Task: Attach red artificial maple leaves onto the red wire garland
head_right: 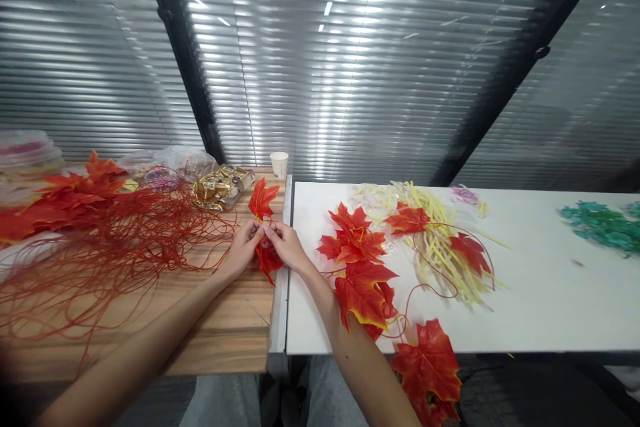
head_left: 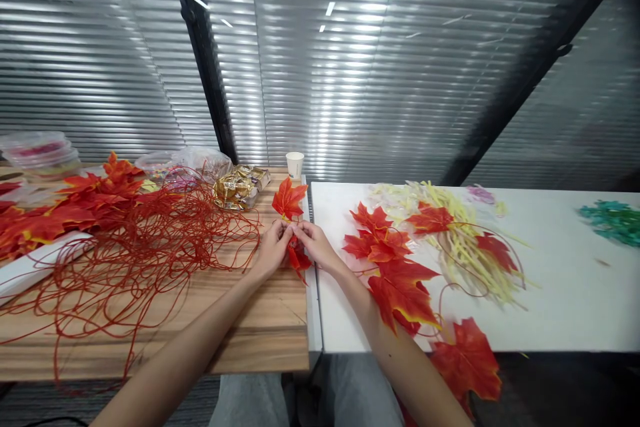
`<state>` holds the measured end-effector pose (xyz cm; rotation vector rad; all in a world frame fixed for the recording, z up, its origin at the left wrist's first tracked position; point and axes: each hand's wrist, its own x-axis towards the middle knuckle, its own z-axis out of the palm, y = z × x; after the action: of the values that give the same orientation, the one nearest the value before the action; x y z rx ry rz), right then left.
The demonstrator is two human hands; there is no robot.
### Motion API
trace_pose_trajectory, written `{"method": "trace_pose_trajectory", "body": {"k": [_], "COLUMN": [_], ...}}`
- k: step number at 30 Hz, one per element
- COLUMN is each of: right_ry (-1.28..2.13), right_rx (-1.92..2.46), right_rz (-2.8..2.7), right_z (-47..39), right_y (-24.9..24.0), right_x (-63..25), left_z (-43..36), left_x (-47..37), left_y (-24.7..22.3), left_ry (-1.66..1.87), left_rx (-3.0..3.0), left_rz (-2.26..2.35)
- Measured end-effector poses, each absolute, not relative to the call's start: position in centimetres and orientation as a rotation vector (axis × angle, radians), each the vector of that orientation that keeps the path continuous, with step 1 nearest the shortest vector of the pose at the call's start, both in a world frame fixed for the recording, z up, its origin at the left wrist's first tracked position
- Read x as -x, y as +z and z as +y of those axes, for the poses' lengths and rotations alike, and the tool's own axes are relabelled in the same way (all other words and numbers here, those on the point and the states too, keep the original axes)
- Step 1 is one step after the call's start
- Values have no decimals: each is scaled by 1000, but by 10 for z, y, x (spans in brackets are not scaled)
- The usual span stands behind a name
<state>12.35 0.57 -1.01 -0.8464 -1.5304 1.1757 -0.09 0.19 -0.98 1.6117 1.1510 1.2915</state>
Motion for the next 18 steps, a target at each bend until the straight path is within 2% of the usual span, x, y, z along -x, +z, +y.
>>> {"method": "trace_pose_trajectory", "body": {"k": [18], "right_ry": [1131], "right_rx": [878], "right_rz": [-1507], "right_z": [4], "right_y": [-10], "right_x": [-121], "left_z": [1], "left_x": [0], "left_y": [-8], "left_ry": [1281], "left_rx": [-1516], "left_rz": [1084]}}
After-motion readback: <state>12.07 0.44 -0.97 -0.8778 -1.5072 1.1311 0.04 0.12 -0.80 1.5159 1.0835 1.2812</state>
